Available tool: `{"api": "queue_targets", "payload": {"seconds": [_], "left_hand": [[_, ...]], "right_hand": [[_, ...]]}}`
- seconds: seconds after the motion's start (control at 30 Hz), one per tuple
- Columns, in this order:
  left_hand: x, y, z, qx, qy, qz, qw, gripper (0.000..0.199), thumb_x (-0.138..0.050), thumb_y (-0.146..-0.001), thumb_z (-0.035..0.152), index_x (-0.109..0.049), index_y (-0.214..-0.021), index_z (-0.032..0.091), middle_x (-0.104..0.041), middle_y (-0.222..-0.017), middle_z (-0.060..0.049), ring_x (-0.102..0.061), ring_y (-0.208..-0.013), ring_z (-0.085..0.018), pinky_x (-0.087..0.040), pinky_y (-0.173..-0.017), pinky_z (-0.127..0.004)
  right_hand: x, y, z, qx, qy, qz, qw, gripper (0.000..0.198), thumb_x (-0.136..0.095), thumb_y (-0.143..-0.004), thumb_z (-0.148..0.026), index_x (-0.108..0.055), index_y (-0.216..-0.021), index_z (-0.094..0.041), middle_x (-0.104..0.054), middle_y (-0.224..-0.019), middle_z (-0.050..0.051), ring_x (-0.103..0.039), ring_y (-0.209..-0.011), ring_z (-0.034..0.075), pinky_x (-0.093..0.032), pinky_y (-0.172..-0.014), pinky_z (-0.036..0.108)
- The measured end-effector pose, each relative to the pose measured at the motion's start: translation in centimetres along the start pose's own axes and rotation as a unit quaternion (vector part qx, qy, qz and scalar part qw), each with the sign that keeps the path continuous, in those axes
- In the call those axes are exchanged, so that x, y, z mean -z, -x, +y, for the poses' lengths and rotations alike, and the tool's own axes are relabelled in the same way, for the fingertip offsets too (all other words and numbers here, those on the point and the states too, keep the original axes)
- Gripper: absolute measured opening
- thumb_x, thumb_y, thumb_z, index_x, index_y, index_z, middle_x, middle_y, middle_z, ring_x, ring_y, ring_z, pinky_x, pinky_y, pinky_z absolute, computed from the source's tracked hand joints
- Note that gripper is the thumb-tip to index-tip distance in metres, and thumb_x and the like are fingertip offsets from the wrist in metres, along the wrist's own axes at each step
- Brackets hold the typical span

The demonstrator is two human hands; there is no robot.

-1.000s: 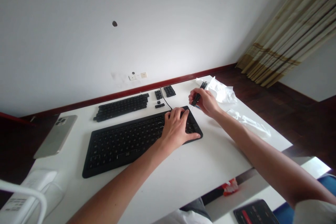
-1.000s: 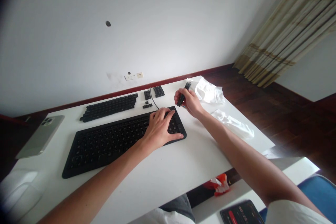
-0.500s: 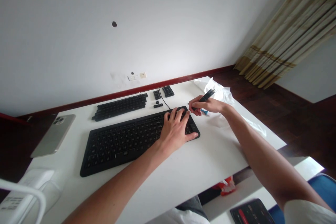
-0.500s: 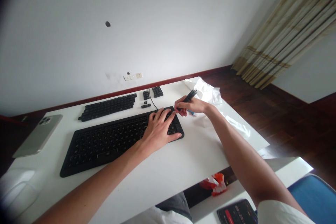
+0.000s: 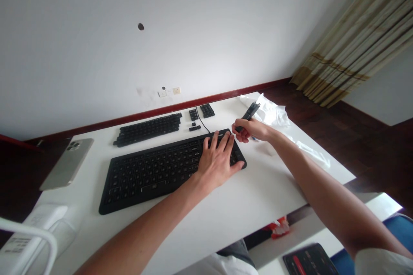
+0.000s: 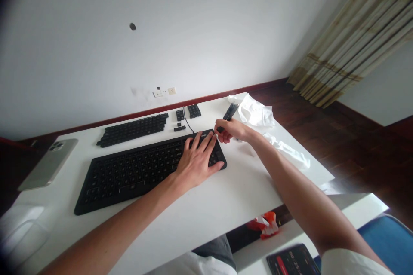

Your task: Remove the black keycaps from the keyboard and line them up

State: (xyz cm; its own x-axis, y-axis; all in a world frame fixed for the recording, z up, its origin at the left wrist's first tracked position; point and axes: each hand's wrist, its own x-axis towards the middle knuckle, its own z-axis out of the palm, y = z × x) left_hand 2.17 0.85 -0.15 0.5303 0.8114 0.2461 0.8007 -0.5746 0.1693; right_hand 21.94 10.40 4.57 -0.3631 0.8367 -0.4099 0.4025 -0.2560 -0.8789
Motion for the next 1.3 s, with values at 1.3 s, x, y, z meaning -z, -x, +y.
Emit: {"api": "queue_targets", "payload": {"seconds": [1.3], "left_hand": [[0.3,0.0,0.0,0.003,0.004,-0.005,1.0,0.079,-0.052,-0.102,0.065,-0.04,-0.158,0.01,-0.037,-0.165,-0.015,-0.026,-0.153,-0.041,-0.03,-0.119,-0.061]], "right_hand": [[0.0,0.5,-0.4,0.139,0.066,-0.117,0.981,0.033,-0.053,-0.093,-0.039,-0.061,-0.068,-0.02,-0.051,-0.058,0.001,-0.043,-0.055,0.015,-0.036,-0.057,0.03]]}}
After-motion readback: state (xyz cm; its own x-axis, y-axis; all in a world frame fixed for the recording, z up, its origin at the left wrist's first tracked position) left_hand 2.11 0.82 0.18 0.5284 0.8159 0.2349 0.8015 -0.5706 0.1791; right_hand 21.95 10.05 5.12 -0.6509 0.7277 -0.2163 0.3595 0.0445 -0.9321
